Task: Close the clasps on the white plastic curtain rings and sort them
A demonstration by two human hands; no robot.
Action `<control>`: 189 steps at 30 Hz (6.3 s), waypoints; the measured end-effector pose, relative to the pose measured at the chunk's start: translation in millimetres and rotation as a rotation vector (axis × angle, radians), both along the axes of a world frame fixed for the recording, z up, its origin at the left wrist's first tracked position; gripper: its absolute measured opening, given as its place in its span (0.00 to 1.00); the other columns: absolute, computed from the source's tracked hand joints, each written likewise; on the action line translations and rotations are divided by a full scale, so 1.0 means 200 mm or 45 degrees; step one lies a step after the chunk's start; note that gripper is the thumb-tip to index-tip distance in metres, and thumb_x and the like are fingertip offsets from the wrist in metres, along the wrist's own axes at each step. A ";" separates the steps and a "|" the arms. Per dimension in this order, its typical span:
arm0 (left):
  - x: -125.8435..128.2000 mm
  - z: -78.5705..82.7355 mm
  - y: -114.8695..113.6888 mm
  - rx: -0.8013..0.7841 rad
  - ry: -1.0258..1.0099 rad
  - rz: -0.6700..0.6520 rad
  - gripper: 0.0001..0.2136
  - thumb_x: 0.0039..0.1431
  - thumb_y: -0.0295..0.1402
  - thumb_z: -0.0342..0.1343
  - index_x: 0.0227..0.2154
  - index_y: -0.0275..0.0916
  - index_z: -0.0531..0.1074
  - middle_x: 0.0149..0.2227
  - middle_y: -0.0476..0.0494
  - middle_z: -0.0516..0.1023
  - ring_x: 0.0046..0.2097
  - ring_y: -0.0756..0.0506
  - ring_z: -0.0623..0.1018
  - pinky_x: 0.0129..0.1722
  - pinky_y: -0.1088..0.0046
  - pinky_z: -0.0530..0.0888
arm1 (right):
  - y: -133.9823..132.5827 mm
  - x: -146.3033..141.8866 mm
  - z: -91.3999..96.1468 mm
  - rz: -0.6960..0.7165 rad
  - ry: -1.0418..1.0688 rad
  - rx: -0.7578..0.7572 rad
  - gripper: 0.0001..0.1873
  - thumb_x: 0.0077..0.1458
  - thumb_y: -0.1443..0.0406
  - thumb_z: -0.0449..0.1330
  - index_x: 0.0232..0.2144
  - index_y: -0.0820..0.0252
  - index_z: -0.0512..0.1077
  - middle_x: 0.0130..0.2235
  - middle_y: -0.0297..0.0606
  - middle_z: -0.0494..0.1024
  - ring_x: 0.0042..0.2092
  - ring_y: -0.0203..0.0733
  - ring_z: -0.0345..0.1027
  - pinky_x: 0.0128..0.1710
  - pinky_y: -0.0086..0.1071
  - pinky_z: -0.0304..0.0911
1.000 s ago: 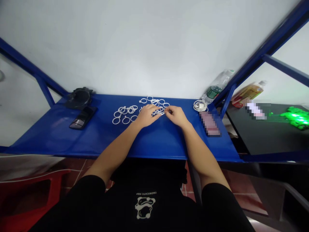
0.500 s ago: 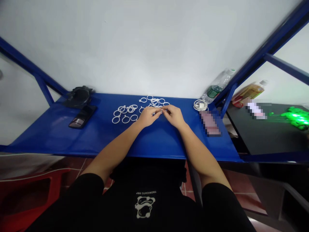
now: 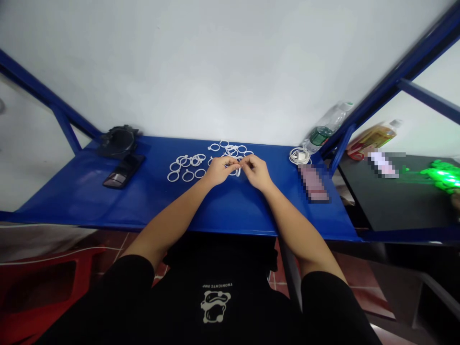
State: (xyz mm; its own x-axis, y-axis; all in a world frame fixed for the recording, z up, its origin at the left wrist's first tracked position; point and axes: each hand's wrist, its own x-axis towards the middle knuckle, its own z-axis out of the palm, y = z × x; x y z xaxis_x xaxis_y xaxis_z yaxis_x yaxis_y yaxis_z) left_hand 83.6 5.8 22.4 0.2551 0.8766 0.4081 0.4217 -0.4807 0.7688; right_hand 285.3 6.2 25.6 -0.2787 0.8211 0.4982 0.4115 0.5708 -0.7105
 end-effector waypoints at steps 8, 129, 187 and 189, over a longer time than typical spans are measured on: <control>-0.03 0.02 0.01 0.201 -0.082 0.011 0.02 0.65 0.32 0.67 0.35 0.42 0.81 0.43 0.42 0.86 0.48 0.44 0.84 0.53 0.61 0.80 | 0.01 -0.07 -0.06 -0.040 0.377 -0.168 0.17 0.61 0.50 0.68 0.42 0.55 0.77 0.35 0.37 0.83 0.32 0.41 0.74 0.34 0.37 0.73; -0.07 -0.02 0.03 0.472 0.321 -0.076 0.10 0.75 0.34 0.55 0.44 0.42 0.82 0.50 0.41 0.85 0.53 0.41 0.83 0.57 0.57 0.78 | 0.04 0.01 -0.06 -0.061 -0.216 0.100 0.21 0.74 0.50 0.53 0.53 0.56 0.76 0.49 0.46 0.82 0.46 0.49 0.76 0.50 0.41 0.71; -0.29 0.00 0.13 0.448 0.204 0.350 0.06 0.60 0.26 0.58 0.28 0.42 0.72 0.44 0.40 0.82 0.48 0.40 0.79 0.54 0.56 0.77 | 0.10 0.09 -0.06 -0.080 -0.518 0.000 0.14 0.64 0.66 0.63 0.51 0.55 0.79 0.52 0.46 0.83 0.47 0.51 0.78 0.49 0.44 0.73; -0.36 -0.02 0.17 0.419 0.282 0.389 0.08 0.56 0.27 0.60 0.23 0.42 0.69 0.42 0.39 0.82 0.46 0.40 0.78 0.54 0.54 0.76 | 0.12 0.11 -0.08 -0.078 -0.611 -0.021 0.14 0.64 0.67 0.62 0.50 0.55 0.80 0.54 0.46 0.82 0.51 0.52 0.77 0.51 0.44 0.73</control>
State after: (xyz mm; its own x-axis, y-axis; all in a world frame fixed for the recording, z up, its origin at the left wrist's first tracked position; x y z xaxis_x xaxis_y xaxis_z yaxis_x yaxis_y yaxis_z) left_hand 12.4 40.1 17.7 0.1184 0.7587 0.6405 0.7172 -0.5115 0.4733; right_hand 307.0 30.5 10.3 -0.4251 0.8497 0.3120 0.7275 0.5258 -0.4407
